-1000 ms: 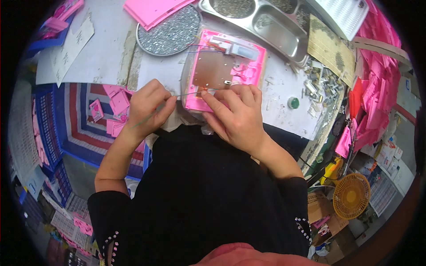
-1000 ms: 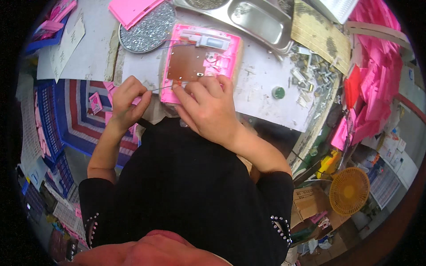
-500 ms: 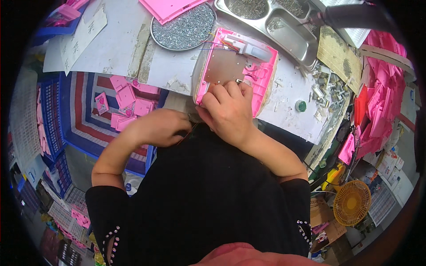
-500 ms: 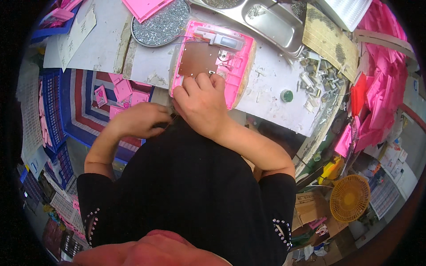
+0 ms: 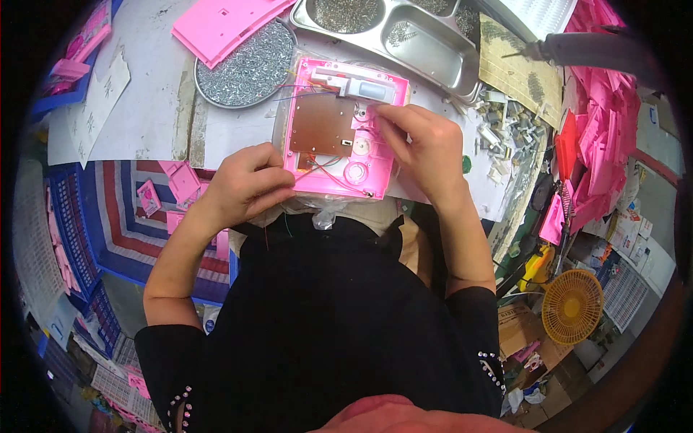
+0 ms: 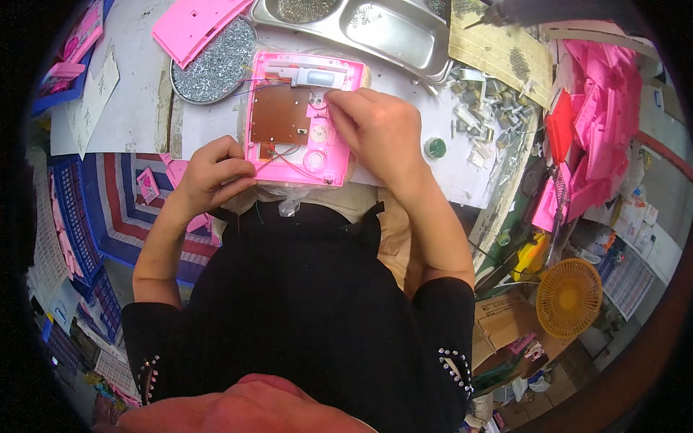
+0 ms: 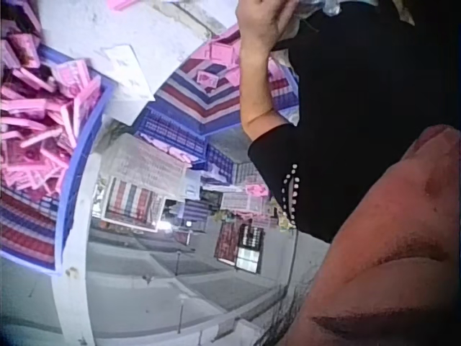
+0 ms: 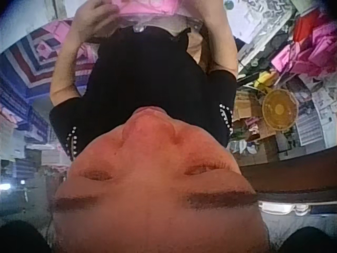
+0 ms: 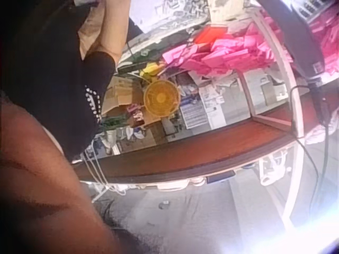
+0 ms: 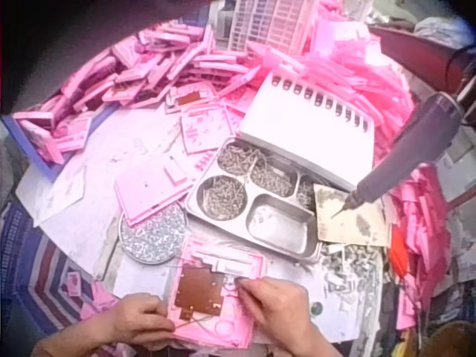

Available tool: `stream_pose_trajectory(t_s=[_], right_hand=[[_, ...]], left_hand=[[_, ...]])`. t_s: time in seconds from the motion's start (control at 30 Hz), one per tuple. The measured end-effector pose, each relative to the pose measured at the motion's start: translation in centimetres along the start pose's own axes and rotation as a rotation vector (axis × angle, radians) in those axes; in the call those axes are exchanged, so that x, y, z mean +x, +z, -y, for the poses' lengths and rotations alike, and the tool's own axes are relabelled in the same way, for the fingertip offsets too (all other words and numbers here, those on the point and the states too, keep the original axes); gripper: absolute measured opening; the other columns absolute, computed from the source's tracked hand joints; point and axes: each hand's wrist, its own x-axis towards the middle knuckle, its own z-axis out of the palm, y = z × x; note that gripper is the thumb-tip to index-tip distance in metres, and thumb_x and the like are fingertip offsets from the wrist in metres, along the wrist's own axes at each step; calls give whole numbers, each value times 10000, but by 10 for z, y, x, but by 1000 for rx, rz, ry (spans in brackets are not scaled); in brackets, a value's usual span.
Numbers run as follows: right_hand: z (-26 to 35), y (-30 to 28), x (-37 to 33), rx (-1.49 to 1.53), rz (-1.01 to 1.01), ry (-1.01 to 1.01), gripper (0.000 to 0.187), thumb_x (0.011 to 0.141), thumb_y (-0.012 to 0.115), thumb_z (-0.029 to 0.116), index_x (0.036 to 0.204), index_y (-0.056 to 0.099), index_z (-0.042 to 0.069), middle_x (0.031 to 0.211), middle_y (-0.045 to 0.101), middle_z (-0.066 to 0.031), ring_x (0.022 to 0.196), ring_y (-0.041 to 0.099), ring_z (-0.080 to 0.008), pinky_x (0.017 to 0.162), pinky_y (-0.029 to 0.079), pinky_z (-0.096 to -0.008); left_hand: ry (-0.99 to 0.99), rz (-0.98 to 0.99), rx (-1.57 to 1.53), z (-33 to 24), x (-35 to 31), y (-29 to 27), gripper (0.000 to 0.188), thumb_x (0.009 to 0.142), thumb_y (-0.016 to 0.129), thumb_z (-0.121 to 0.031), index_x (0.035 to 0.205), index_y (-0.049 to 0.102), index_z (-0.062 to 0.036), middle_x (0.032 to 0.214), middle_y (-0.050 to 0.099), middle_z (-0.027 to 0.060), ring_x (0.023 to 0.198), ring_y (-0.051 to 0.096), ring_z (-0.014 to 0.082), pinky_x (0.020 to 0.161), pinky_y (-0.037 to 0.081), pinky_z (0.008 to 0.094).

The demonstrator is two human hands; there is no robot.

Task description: Assemble internal electronic components including soldering wires and fastening screws into a toy housing.

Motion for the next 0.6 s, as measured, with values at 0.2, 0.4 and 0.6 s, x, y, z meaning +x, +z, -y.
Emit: stream_pose_trajectory(t_s=[0.2, 0.4, 0.6], right_hand=[[-2, -6, 10, -173, 136, -124, 130, 853, 766, 141, 980, 756, 110, 797, 727, -66, 659, 695, -246, 583, 528, -352], [-6, -5, 11, -143, 104, -170, 135, 842, 771, 134, 973, 747, 112, 802, 733, -61, 646, 687, -239, 576, 523, -351], [0, -11, 12, -185, 125, -164, 96, 838, 761, 154, 925, 742, 118, 712, 681, -59, 625, 675, -253, 548, 505, -373]], left_hand=[[-22, -26, -44, 0, -2, 2, 198, 796, 824, -103, 952, 705, -77, 860, 587, 75, 751, 613, 258, 650, 498, 366], [-19, -60, -72, 2, -4, 5, 207, 788, 831, -75, 950, 702, -66, 863, 577, 75, 753, 602, 245, 646, 487, 352], [-11, -78, -85, 2, -5, 8, 229, 772, 844, -43, 946, 695, -43, 859, 557, 74, 754, 579, 227, 641, 468, 334]])
